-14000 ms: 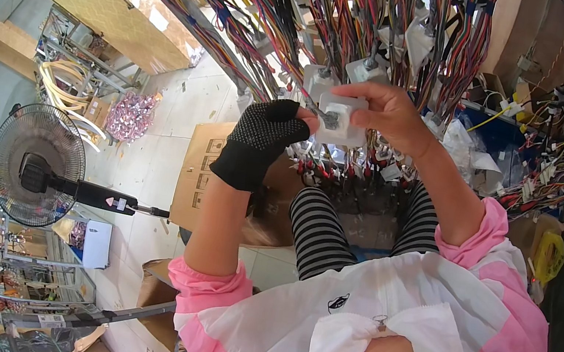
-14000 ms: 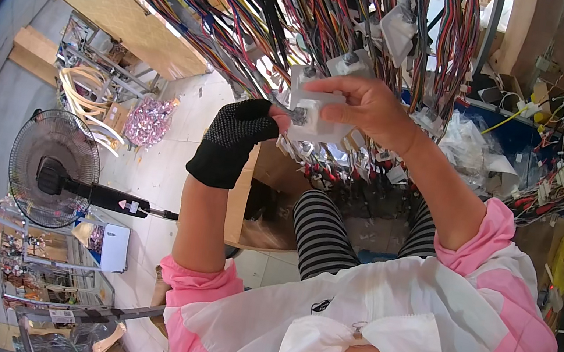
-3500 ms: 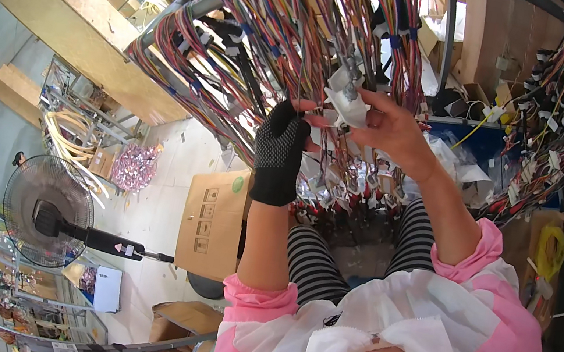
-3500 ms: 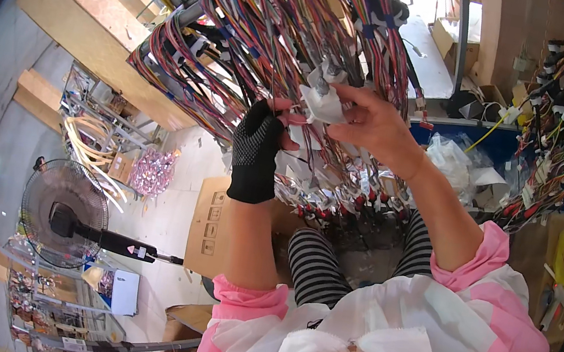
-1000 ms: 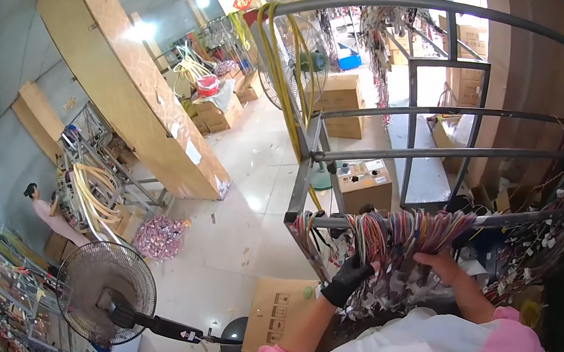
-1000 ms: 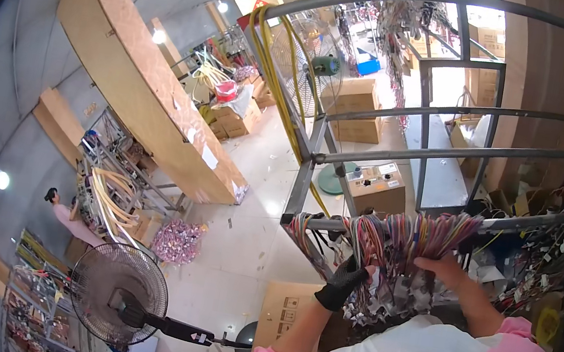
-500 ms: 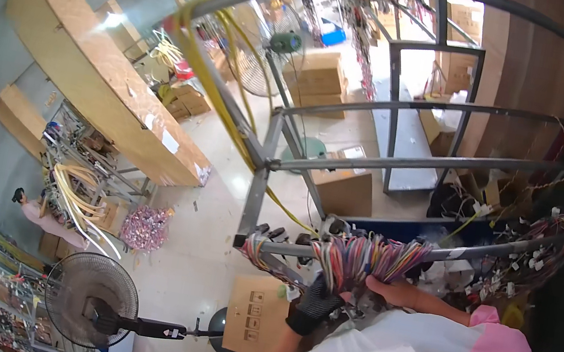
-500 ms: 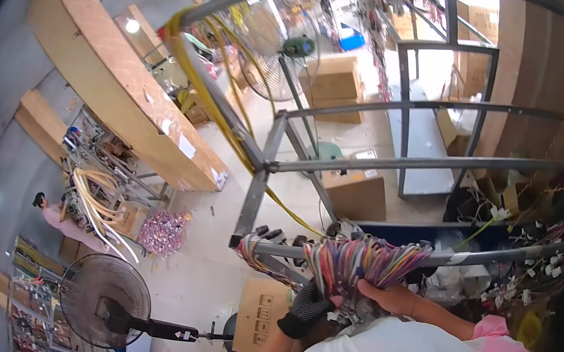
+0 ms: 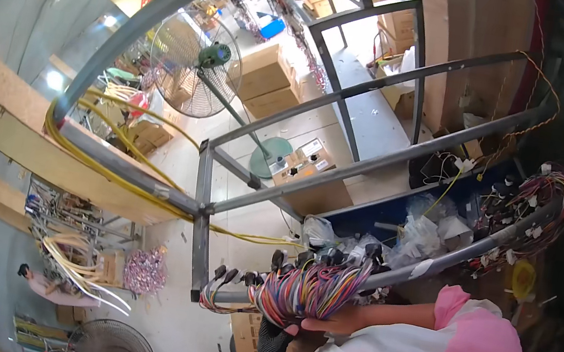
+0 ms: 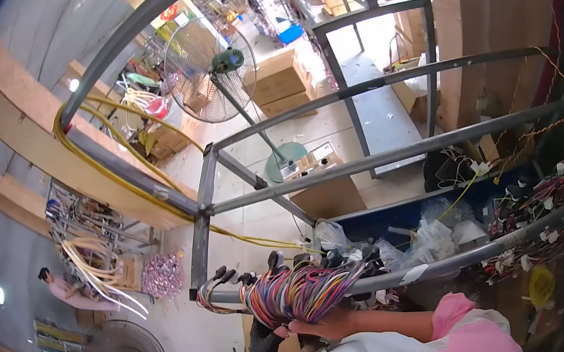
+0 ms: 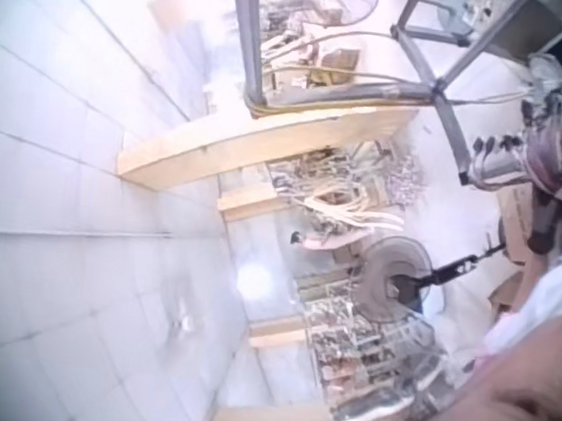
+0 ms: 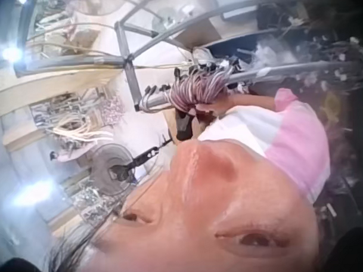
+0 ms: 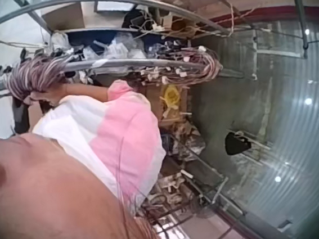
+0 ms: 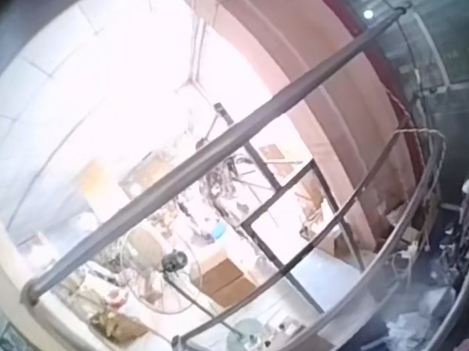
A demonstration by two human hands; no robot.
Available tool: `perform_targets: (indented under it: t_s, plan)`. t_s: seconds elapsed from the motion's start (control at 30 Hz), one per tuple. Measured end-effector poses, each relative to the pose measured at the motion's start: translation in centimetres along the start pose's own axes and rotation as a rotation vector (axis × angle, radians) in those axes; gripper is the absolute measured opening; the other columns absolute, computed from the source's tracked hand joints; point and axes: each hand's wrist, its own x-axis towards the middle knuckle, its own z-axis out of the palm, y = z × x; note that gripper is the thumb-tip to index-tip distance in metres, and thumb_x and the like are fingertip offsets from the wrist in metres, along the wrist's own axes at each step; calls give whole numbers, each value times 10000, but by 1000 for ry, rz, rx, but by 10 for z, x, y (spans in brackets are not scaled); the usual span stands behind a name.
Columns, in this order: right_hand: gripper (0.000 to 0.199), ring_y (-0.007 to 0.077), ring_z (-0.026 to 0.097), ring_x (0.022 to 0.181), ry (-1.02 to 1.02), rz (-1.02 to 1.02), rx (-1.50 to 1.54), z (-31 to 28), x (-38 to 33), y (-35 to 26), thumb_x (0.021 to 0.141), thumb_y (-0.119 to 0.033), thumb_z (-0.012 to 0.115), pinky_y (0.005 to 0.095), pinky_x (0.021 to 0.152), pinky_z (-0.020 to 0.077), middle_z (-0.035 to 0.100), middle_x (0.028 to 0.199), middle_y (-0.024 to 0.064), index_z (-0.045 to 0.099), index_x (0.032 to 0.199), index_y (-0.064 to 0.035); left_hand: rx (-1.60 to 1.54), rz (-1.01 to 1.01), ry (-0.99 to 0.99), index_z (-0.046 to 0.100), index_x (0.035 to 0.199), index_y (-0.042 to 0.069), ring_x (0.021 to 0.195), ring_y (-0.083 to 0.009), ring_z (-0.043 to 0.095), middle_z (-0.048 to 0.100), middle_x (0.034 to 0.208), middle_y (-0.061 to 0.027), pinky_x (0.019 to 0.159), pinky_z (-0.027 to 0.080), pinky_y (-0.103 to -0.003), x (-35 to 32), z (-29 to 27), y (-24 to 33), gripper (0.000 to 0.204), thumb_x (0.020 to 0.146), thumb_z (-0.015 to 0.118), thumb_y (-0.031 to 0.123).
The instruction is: Inspecting and sorting electrical wire harnesses hanging from a rack.
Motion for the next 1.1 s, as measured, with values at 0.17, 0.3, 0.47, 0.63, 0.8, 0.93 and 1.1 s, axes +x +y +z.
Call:
perform_targets:
  t_s: [0.17, 0.3, 0.47, 0.63, 0.8, 0.93, 1.1]
  plan:
    - [416, 162, 551, 1000, -192, 37, 178, 3, 18, -3, 941, -376, 458, 285, 913, 390, 630, 1017, 88, 589, 1110, -19, 84, 104, 60, 329, 1343, 20, 1102, -221, 521, 503, 1249, -126, 942, 415, -347, 7, -15, 6, 787, 711, 767, 187]
    - [367, 141, 553, 934, -19, -48, 169, 16, 32, -12, 912, -362, 529, 285, 848, 417, 617, 963, 77, 614, 1021, -23, 178, 237, 86, 342, 1338, 20, 1096, -223, 526, 512, 1240, -128, 937, 421, -352, 9, -40, -7, 788, 703, 775, 194]
    - [340, 156, 559, 907, 15, -38, 222, 23, 39, -5, 887, -335, 580, 306, 840, 427, 619, 935, 72, 609, 1030, -28, 232, 128, 122, 431, 1279, 8, 1047, -219, 555, 575, 1158, -113, 915, 443, -351, 1, -25, 18, 719, 691, 789, 216]
    - [323, 95, 526, 968, -134, 28, 220, 23, 45, 8, 889, -274, 584, 254, 897, 396, 614, 992, 14, 596, 1117, -46, 208, -2, 49, 498, 1220, -2, 992, -196, 580, 606, 1098, -103, 872, 466, -324, 10, -42, 12, 642, 692, 791, 216]
    - [337, 116, 539, 953, 70, 204, 74, 23, 28, 42, 831, -293, 656, 284, 871, 413, 605, 1006, 35, 604, 1073, -64, 126, -94, -262, 390, 1304, 21, 1069, -192, 532, 530, 1200, -100, 890, 460, -320, 37, -59, -8, 791, 675, 803, 265]
    - [391, 155, 535, 1035, 210, 304, 52, 11, 2, 50, 821, -243, 667, 305, 927, 397, 582, 1117, 61, 553, 1141, -48, 196, 97, -457, 316, 1355, 45, 1180, -204, 439, 452, 1295, -96, 999, 357, -344, 66, -55, -26, 833, 695, 787, 239]
    - [434, 163, 502, 1103, 469, 315, 285, 17, -13, -10, 825, -125, 624, 324, 969, 370, 541, 1200, 61, 495, 1228, -30, 255, 289, -625, 282, 1388, 53, 1331, -264, 240, 317, 1411, -140, 1111, 113, -371, 76, -51, -18, 849, 733, 733, 349]
